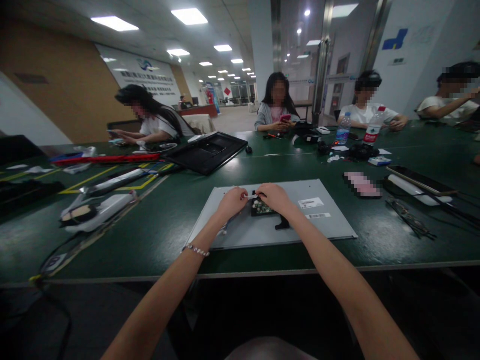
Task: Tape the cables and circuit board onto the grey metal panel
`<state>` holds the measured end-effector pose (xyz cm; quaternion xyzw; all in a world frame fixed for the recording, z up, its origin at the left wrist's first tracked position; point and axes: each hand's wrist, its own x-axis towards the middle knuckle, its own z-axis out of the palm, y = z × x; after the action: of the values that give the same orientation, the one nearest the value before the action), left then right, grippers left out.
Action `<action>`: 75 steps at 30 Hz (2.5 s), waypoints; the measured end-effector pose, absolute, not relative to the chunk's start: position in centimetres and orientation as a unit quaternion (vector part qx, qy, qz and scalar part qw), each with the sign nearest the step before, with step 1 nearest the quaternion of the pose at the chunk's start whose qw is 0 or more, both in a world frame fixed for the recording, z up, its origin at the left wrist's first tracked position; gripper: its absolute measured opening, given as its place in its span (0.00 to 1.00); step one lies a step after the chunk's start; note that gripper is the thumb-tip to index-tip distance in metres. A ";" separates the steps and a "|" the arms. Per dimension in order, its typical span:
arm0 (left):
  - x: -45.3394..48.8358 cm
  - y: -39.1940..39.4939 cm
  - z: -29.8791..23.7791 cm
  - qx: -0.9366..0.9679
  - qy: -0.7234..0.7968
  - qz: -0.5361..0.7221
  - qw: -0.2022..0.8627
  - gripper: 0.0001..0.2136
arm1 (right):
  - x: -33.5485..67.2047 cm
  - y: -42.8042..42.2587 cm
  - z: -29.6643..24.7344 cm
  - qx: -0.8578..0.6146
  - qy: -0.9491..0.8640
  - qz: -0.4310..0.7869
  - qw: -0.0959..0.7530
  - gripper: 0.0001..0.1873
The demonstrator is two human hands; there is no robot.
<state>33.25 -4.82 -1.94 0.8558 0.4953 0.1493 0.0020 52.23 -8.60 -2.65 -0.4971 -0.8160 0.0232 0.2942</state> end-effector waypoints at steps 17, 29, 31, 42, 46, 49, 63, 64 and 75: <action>33.4 -4.6 -2.5 0.867 0.467 0.170 0.009 0.09 | 52.5 -8.0 -3.6 -0.531 -0.806 0.048 0.256 0.12; 33.5 -4.4 -3.0 0.870 0.456 0.185 0.022 0.09 | 52.6 -8.2 -3.4 -0.513 -0.811 0.055 0.274 0.13; 33.5 -4.5 -2.9 0.873 0.449 0.189 0.022 0.09 | 52.9 -8.3 -3.1 -0.516 -0.805 0.049 0.288 0.13; 33.6 -5.1 -1.7 0.868 0.417 0.267 0.016 0.08 | 56.1 -8.2 -3.0 -0.588 -0.749 0.021 0.305 0.13; 33.6 -5.1 -1.4 0.863 0.413 0.291 0.005 0.09 | 56.4 -8.3 -2.8 -0.607 -0.742 0.022 0.283 0.13; 33.5 -5.0 -1.2 0.857 0.425 0.292 -0.004 0.10 | 57.2 -8.4 -2.6 -0.631 -0.730 0.024 0.264 0.15; 33.2 -5.8 -1.6 0.783 0.604 0.144 0.038 0.25 | 63.2 -9.2 -5.5 -0.794 -0.589 0.147 0.042 0.35; 33.1 -5.9 -1.6 0.779 0.611 0.130 0.047 0.27 | 63.1 -9.2 -5.5 -0.795 -0.586 0.153 0.034 0.35; 31.7 -4.5 -1.1 0.773 0.622 0.062 0.110 0.32 | 61.5 -9.7 -4.7 -0.777 -0.601 0.186 -0.007 0.40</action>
<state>31.72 -4.54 -1.14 0.7727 0.6221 0.0621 0.1098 61.49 -9.71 -4.75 -0.7774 -0.6009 0.1858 -0.0069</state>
